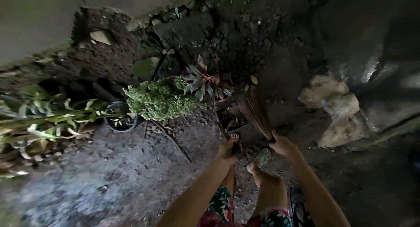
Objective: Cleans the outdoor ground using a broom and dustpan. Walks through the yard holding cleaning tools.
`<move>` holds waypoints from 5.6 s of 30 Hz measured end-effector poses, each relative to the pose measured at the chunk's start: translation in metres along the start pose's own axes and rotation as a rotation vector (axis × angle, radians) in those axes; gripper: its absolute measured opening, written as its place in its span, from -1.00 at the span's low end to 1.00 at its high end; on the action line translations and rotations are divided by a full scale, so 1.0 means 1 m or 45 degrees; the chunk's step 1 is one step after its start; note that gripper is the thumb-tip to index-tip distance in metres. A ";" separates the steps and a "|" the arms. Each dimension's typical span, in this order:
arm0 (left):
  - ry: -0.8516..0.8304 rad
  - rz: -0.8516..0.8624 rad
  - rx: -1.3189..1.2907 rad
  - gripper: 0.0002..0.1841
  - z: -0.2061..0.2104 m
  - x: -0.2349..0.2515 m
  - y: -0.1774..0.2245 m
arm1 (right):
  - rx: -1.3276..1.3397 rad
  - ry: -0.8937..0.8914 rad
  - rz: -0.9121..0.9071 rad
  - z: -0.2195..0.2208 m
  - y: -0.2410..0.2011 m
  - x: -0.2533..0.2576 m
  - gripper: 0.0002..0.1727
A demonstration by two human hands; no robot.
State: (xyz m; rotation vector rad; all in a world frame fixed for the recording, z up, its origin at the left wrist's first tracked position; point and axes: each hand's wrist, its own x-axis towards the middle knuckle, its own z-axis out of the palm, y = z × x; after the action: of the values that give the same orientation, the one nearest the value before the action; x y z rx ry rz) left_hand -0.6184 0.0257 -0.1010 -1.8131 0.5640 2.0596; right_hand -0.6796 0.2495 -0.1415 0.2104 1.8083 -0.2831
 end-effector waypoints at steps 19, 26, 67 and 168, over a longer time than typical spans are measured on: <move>0.210 -0.038 0.061 -0.90 -0.004 -0.010 0.006 | -0.070 0.170 -0.086 -0.073 -0.040 0.066 -0.09; 0.102 -0.101 -0.044 -0.87 -0.033 -0.020 0.023 | -0.160 0.049 -0.057 -0.092 0.002 -0.045 -0.12; 0.230 -0.018 0.260 -0.94 -0.009 0.000 0.016 | -0.499 0.254 0.309 -0.081 -0.035 -0.033 -0.16; -0.010 -0.155 -0.544 -0.83 -0.150 -0.015 0.045 | -0.113 -0.231 -0.222 0.054 -0.016 -0.051 -0.11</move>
State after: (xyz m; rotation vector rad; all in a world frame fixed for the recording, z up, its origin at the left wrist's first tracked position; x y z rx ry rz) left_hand -0.5103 -0.0888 -0.0992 -2.0028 0.0020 2.2235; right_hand -0.6213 0.2179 -0.1034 -0.0354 1.6569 -0.3335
